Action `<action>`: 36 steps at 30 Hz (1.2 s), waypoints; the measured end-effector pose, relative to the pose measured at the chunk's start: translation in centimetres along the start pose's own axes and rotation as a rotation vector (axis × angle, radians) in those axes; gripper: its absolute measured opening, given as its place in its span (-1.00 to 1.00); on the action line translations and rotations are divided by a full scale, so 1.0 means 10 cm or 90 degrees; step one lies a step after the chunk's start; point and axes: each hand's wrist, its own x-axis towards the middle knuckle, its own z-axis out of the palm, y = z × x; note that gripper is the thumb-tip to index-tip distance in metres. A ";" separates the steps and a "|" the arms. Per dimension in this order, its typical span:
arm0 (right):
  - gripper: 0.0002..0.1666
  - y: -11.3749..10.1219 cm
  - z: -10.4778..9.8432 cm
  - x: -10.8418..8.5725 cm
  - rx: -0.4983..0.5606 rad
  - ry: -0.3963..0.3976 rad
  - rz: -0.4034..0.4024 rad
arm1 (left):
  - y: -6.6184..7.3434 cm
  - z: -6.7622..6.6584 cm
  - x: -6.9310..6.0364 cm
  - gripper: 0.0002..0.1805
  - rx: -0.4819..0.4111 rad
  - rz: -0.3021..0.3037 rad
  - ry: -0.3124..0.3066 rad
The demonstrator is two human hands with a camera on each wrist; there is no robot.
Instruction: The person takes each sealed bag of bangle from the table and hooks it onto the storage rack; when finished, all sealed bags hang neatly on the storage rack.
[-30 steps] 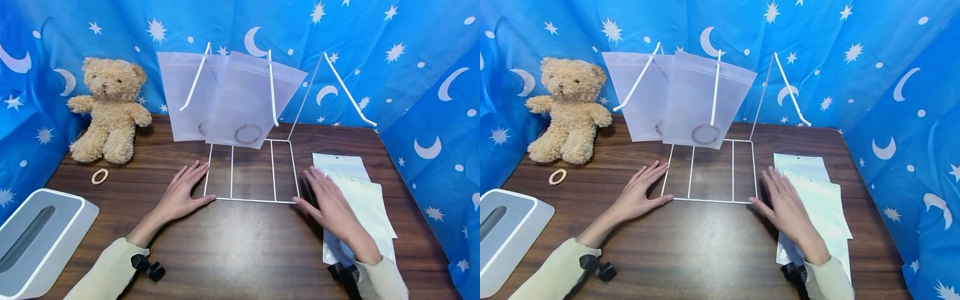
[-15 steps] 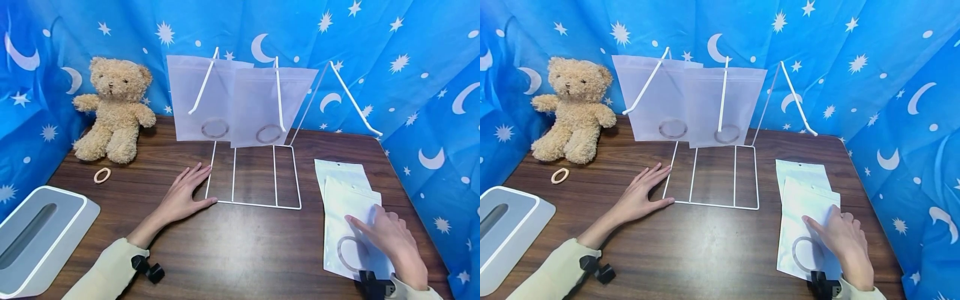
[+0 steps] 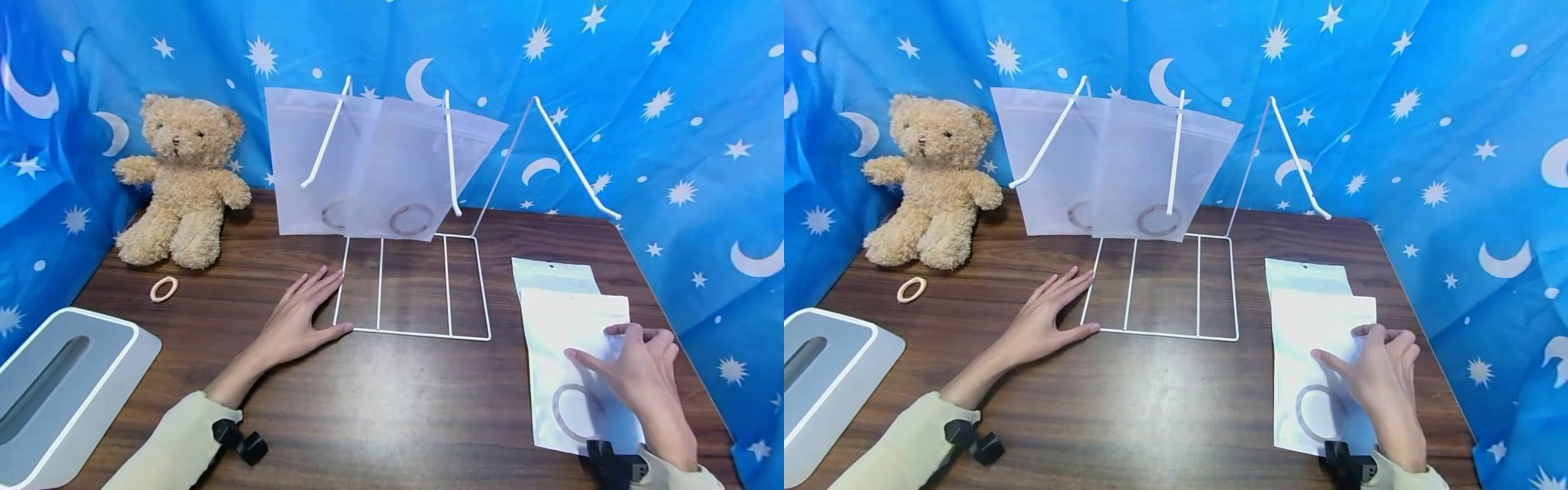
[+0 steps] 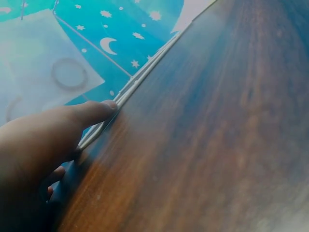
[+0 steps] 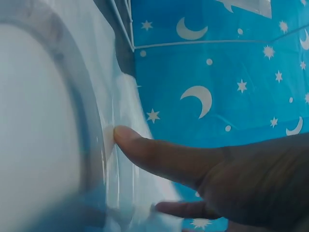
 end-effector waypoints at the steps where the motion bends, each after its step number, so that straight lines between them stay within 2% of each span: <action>1: 0.02 0.01 0.00 -0.01 0.014 0.016 -0.009 | 0.00 0.00 0.00 -0.05 0.000 -0.001 -0.002; 5: -0.37 0.04 0.01 -0.01 0.066 0.073 -0.050 | 0.00 -0.01 -0.01 -0.05 -0.005 -0.003 -0.010; 9: -0.58 0.07 0.01 0.01 0.097 0.139 -0.115 | 0.00 -0.01 0.00 -0.05 -0.005 -0.001 -0.009; 11: -0.63 0.08 0.00 0.01 0.100 0.169 -0.140 | 0.01 -0.01 0.01 -0.05 -0.004 -0.001 -0.009; 15: -0.69 0.06 -0.01 -0.01 0.114 0.222 -0.160 | 0.01 -0.01 0.00 -0.04 -0.004 -0.003 -0.014; 19: -0.68 0.02 -0.01 -0.02 0.186 0.261 -0.177 | 0.01 -0.01 -0.01 -0.04 -0.003 -0.003 -0.013; 24: -0.58 -0.03 -0.04 -0.03 0.341 0.247 -0.198 | 0.01 -0.01 -0.01 -0.04 -0.008 -0.004 -0.011; 28: -0.51 -0.08 -0.12 -0.08 0.498 0.211 -0.248 | 0.01 -0.01 -0.01 -0.04 -0.011 -0.003 -0.013; 31: -0.50 -0.15 -0.18 -0.16 0.642 0.191 -0.307 | 0.00 -0.01 -0.01 -0.04 -0.012 0.000 -0.013; 36: -0.55 -0.32 -0.29 -0.33 0.855 0.188 -0.443 | -0.02 0.02 -0.03 -0.04 -0.010 0.007 -0.008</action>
